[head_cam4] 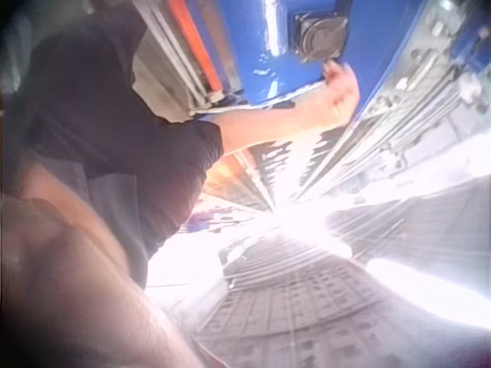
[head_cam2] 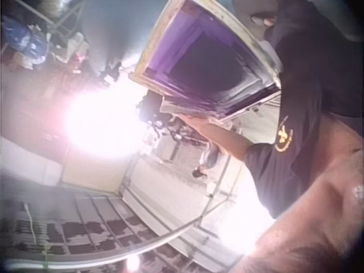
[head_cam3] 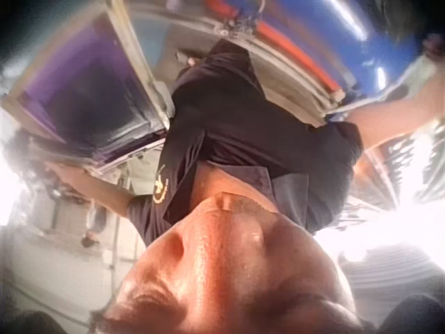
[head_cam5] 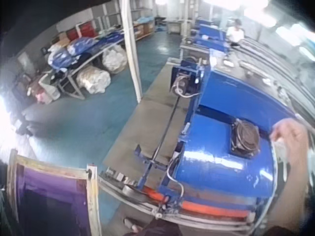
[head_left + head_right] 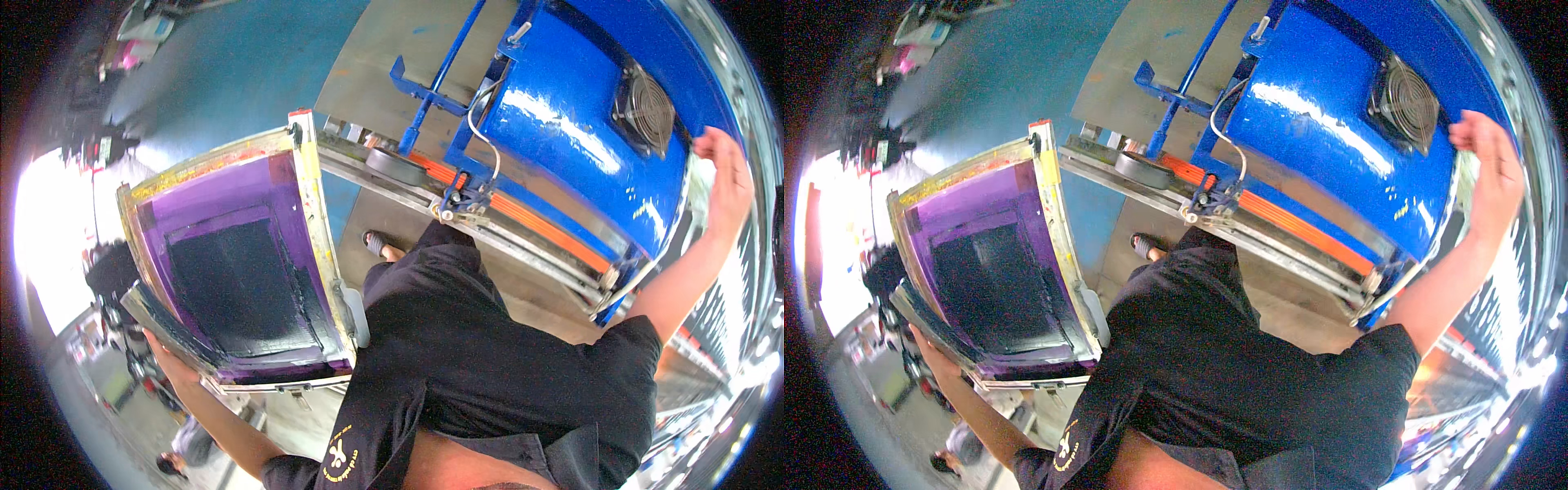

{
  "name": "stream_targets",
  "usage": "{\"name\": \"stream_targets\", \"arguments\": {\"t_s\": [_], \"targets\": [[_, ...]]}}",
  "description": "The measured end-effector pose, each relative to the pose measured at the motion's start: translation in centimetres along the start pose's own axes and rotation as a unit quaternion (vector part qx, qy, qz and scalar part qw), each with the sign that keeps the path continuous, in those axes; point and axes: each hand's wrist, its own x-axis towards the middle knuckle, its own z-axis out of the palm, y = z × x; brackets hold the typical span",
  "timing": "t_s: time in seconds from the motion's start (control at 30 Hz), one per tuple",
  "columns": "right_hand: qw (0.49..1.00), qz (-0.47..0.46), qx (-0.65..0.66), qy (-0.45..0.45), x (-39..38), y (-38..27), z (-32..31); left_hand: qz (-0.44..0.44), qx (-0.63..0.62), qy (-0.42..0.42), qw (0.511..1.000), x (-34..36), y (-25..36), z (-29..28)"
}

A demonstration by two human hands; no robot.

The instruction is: The person uses a squeegee to spread dark ink across a screen printing frame mounted on a stand. They repeatedly pull the squeegee across the mesh to distribute the ink evenly, then briefly walk to a nearby blue machine before returning to continue the inking process.

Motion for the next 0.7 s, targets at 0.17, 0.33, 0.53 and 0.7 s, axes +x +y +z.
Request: {"name": "stream_targets", "arguments": {"t_s": [0.17, 0.33, 0.53, 0.7], "targets": [[0.983, -0.010, 0.039, -0.178, -10.1, -11.1, 10.2, 0.035, 0.015, -0.062, 0.997, 7.7, -2.0, 1.1], [0.878, -0.219, 0.300, -0.303, -15.6, -17.4, 20.8, 0.101, 0.031, -0.083, 0.991, 14.4, -5.0, 0.9], [0.712, -0.355, 0.509, -0.330, -16.4, -24.0, 30.0, 0.097, -0.011, -0.138, 0.986, 23.2, -6.2, -2.5], [0.642, -0.387, 0.600, -0.278, -16.5, -28.6, 34.1, 0.104, -0.015, -0.142, 0.984, 28.6, -7.1, -5.4]]}}
